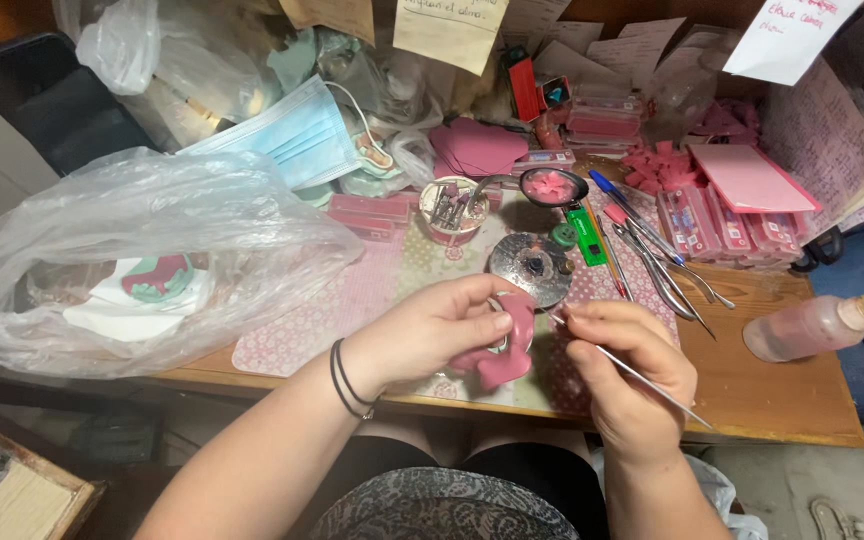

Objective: The person sits at a cluttered table and uses a metal sculpting tool to shape a small pink clay object. They repeatedly smooth and refine the edges of the clay piece, occasionally dipping the tool into a small container of liquid.

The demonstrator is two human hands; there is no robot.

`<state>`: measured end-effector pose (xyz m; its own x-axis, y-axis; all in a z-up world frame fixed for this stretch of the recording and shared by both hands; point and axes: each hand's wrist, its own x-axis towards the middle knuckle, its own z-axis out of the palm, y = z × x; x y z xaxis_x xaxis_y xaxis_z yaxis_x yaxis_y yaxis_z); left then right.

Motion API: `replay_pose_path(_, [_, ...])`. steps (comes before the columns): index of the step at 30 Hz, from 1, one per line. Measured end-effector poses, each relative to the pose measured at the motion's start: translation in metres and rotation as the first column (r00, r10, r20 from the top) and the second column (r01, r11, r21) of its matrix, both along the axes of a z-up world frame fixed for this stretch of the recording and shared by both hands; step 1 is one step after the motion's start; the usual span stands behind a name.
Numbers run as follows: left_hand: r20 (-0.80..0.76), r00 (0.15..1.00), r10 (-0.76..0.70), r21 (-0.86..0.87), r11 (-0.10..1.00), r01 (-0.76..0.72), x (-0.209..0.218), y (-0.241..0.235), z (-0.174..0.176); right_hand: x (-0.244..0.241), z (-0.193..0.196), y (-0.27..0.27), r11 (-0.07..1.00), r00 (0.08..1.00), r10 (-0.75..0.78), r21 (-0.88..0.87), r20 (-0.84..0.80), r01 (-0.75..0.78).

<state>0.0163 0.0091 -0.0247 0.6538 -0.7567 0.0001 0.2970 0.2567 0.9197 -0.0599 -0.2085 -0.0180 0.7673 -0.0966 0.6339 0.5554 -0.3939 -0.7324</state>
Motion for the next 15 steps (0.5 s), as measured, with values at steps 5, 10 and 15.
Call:
replay_pose_path(5, [0.091,0.996,-0.006,0.099,0.995,-0.003,0.003,-0.003,0.003,-0.002,-0.015,0.01,0.987,0.993,0.069,0.137,0.096,-0.082])
replay_pose_path(10, [0.152,0.988,0.033,0.189,0.98,-0.062,0.003,-0.004,0.006,-0.001,-0.013,0.015,0.984,0.973,0.145,0.077,0.178,-0.161])
replay_pose_path(15, [0.195,0.979,0.053,0.227,0.969,-0.098,0.001,-0.003,0.01,0.0,-0.008,0.017,0.992,0.974,0.125,-0.019,0.19,-0.123])
